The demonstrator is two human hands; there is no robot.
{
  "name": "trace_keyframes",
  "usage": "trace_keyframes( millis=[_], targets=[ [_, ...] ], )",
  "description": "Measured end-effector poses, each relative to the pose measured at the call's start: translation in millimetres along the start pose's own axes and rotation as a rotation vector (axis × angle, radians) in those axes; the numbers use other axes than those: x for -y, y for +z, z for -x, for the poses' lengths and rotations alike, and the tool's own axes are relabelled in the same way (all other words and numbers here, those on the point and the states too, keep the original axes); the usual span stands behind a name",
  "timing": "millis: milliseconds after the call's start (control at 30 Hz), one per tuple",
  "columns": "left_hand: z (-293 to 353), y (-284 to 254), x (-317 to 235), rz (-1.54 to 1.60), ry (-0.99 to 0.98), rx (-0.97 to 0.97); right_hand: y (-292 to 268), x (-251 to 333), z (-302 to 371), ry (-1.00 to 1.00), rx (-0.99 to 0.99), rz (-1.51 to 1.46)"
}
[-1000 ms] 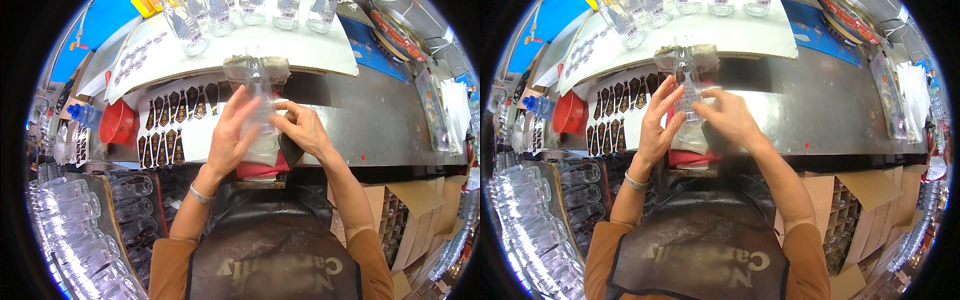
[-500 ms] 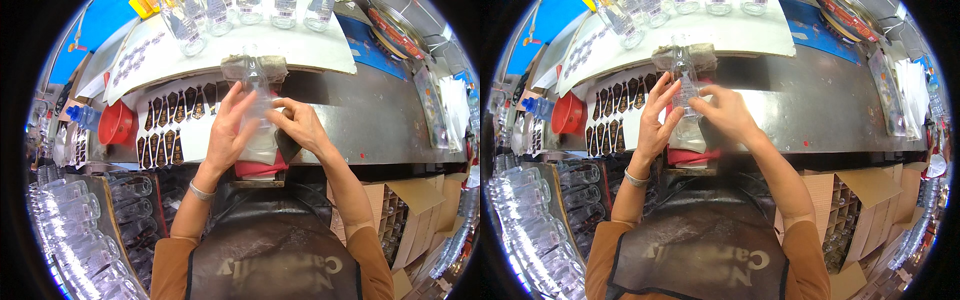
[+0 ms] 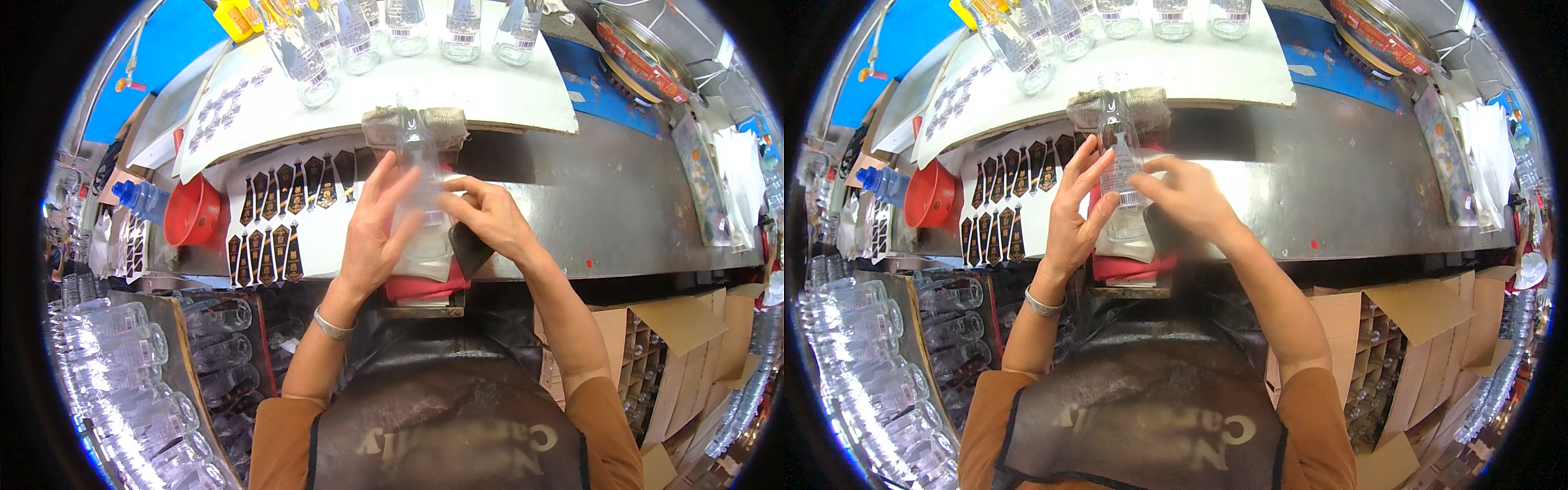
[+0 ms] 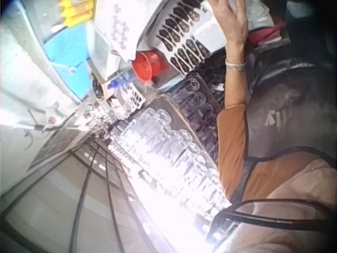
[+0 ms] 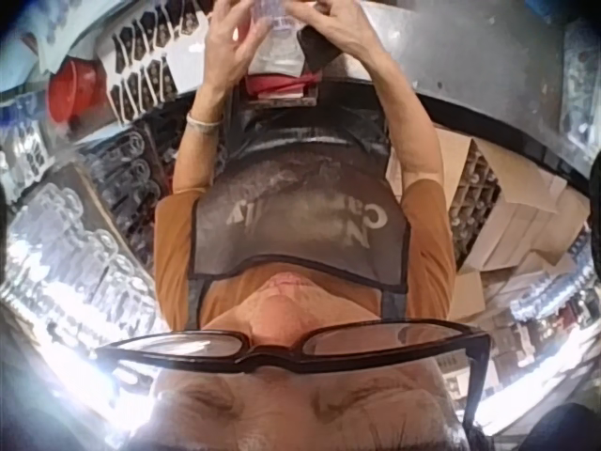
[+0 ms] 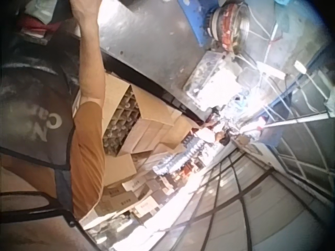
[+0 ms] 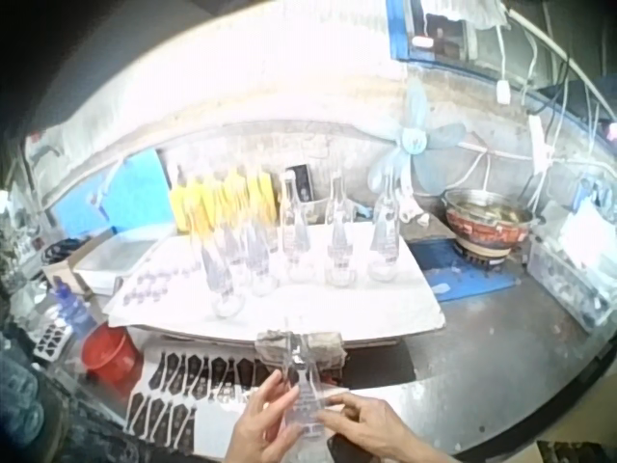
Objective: The person repeatedly picks up clear glass bottles, applies a paper label to each bottle using a small black tool to smooth it, and places the labeled bottles into a cardboard box. The process is repeated for multiple bottles in a continuous loop.
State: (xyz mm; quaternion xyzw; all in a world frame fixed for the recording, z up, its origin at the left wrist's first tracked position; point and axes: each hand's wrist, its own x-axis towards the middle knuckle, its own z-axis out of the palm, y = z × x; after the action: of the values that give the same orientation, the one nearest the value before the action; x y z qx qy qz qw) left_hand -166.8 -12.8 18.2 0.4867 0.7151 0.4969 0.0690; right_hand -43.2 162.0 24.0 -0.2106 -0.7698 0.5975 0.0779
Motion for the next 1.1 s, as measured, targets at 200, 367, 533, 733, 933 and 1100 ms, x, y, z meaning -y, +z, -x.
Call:
trace_keyframes(
  millis=[200, 367, 533, 733, 933, 1100],
  targets=[
    [1.9, -0.2, 1.0, -0.011, 0.0, -0.005, -22.1, 3.3, -0.6, -0.029, -0.075, -0.388],
    [0.2, 1.8, -0.1, 0.019, 0.006, -0.019, -20.8, 22.3, -20.5, -0.419, -0.208, 0.202],
    [-3.1, 1.2, -0.8, 0.155, -0.046, -0.024, -29.9, 59.2, -34.3, -0.6, -0.003, 0.354],
    [17.6, -2.6, 2.0, 0.136, -0.031, -0.011, -17.4, 44.9, -23.4, -0.868, -0.206, 0.452],
    [46.2, 13.3, 2.4, -0.059, -0.036, -0.069, 6.1, 60.0, 32.5, -0.987, -0.095, 0.563],
    [46.3, 18.2, -5.3, -0.062, -0.046, -0.156, 26.5, 71.3, 19.3, -0.953, 0.216, 0.693]
  ],
)
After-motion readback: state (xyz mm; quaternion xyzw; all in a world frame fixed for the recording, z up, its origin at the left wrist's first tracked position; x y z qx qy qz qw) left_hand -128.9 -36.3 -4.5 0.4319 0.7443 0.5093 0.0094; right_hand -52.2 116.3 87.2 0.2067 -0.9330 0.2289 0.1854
